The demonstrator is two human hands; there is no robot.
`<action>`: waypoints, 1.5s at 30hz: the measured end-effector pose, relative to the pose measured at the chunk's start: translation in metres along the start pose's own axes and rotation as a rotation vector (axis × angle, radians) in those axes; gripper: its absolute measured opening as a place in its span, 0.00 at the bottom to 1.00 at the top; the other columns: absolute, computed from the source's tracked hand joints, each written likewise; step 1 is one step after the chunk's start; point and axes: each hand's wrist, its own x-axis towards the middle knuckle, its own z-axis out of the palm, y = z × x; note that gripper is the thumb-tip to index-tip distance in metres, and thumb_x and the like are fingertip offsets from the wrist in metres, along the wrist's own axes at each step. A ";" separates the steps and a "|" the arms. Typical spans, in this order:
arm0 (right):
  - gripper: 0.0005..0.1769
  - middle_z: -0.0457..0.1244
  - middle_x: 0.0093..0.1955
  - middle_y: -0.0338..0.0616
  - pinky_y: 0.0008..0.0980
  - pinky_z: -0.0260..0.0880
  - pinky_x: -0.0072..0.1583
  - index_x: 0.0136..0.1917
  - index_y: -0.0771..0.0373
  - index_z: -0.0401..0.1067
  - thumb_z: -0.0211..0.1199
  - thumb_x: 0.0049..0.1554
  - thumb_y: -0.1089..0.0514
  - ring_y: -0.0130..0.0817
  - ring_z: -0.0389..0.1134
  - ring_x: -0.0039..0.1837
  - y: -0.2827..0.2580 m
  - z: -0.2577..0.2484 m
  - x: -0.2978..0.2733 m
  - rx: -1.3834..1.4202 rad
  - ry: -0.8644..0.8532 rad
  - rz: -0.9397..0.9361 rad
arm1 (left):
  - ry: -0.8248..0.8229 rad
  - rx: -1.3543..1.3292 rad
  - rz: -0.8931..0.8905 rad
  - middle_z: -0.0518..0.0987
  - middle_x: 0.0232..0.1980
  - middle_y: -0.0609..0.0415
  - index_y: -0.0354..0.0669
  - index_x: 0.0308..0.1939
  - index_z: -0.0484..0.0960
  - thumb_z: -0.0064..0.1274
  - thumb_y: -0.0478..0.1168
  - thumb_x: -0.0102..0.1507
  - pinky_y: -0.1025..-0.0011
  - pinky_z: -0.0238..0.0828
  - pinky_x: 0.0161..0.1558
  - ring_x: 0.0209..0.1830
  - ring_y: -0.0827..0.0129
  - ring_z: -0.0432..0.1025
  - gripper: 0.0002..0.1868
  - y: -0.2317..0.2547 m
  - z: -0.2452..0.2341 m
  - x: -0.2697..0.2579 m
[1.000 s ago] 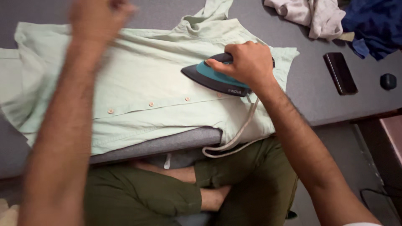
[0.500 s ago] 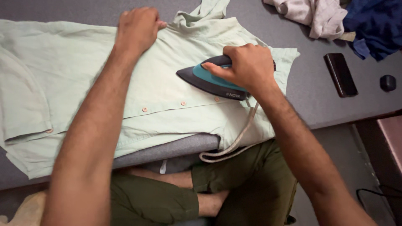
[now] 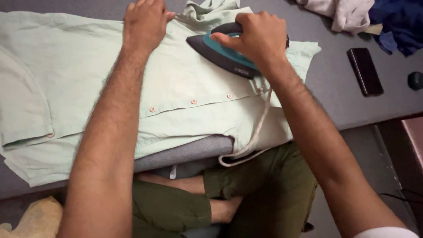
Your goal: The person irons a light green shirt laid out on a gray ironing board. They use a blue and black electric iron to smooth the fabric, moving it across the shirt's body and sleeves while adjusting the garment with their hands.
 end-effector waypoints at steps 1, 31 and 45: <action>0.41 0.65 0.25 0.40 0.41 0.67 0.33 0.33 0.57 0.80 0.70 0.54 0.15 0.39 0.68 0.28 0.003 0.003 0.002 -0.004 0.009 -0.013 | 0.009 0.000 -0.004 0.82 0.41 0.50 0.39 0.41 0.81 0.62 0.46 0.71 0.52 0.65 0.46 0.46 0.53 0.75 0.13 0.000 -0.001 0.000; 0.43 0.65 0.26 0.43 0.44 0.70 0.35 0.33 0.59 0.80 0.67 0.53 0.14 0.45 0.70 0.30 0.005 0.003 0.010 0.043 -0.030 -0.062 | -0.046 0.139 -0.033 0.82 0.43 0.52 0.42 0.43 0.82 0.57 0.52 0.74 0.53 0.65 0.48 0.47 0.56 0.74 0.17 -0.005 0.014 -0.002; 0.41 0.63 0.25 0.46 0.47 0.68 0.37 0.33 0.58 0.79 0.64 0.52 0.16 0.49 0.68 0.32 -0.019 -0.044 -0.007 0.170 -0.251 -0.130 | 0.166 0.160 0.033 0.79 0.55 0.47 0.37 0.55 0.80 0.53 0.40 0.73 0.57 0.67 0.61 0.60 0.54 0.70 0.10 0.042 -0.108 -0.046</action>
